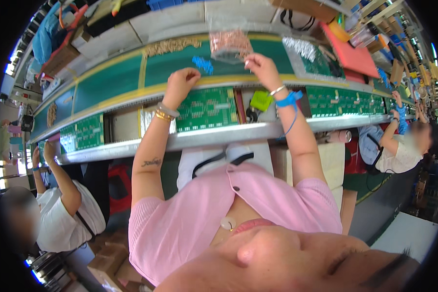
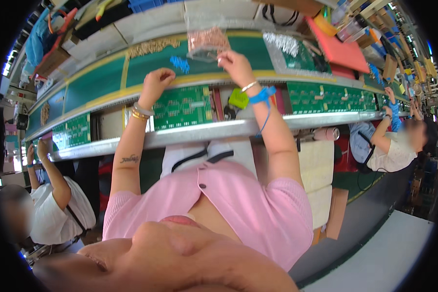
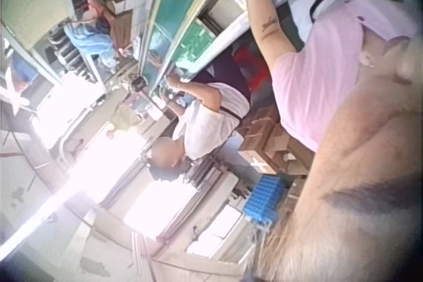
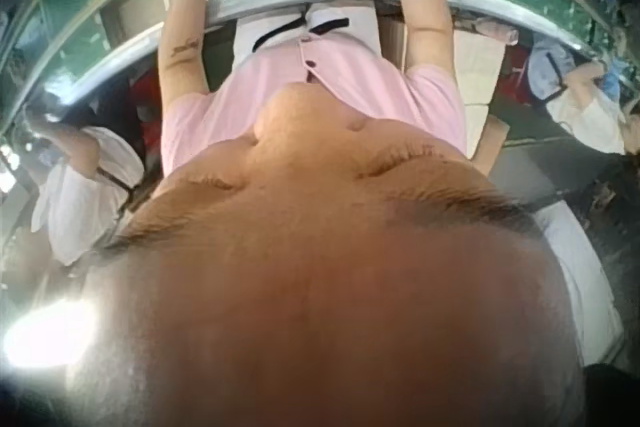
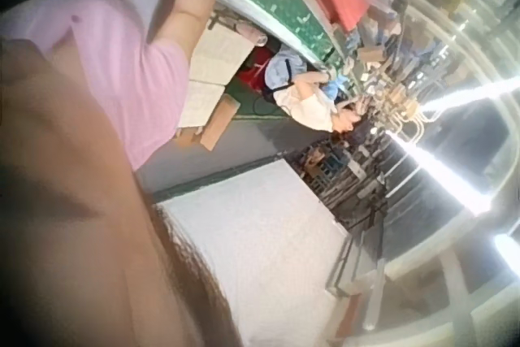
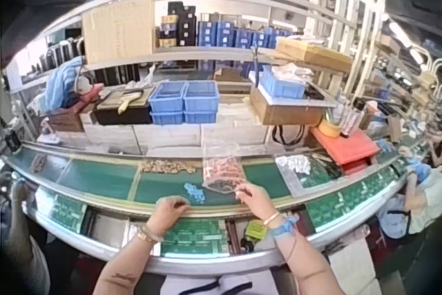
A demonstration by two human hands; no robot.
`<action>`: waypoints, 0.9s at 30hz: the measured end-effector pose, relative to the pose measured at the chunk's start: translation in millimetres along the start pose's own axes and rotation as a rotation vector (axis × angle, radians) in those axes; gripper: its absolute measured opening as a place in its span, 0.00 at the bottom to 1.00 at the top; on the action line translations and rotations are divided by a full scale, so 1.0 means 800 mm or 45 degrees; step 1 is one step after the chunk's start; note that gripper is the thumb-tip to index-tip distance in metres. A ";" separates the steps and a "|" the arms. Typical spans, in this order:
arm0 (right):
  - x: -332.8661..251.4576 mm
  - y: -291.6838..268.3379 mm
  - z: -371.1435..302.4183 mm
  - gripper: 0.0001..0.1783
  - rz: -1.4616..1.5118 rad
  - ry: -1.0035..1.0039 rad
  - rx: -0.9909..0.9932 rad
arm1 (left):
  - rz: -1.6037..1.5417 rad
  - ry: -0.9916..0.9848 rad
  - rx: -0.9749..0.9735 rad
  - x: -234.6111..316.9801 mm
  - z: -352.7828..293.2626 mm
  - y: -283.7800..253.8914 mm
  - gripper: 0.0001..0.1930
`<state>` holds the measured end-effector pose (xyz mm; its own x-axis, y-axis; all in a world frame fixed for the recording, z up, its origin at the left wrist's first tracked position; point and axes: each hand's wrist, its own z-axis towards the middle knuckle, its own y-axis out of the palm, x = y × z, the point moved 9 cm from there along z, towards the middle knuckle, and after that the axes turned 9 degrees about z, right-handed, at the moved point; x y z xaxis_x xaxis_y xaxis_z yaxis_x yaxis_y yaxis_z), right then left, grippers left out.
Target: The recorder is assembling electronic components on a printed circuit board at an industrial assembly line.
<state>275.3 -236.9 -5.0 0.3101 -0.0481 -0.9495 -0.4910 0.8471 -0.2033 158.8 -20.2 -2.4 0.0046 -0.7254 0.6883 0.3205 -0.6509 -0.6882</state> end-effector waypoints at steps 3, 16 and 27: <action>0.030 0.000 -0.005 0.12 0.549 0.347 -0.056 | -0.219 -0.118 -0.197 0.002 -0.017 0.024 0.07; 0.057 0.000 -0.024 0.14 0.994 0.434 0.006 | 0.183 0.157 -0.288 0.051 -0.048 0.063 0.04; 0.052 -0.004 -0.022 0.13 0.837 0.451 0.043 | 0.263 0.265 -0.063 0.056 -0.051 0.051 0.01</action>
<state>275.9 -251.0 -48.0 -0.3222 0.3112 -0.8941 -0.4578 0.7755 0.4349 133.9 -88.7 -8.9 -0.1311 -0.8706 0.4742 0.2864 -0.4912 -0.8226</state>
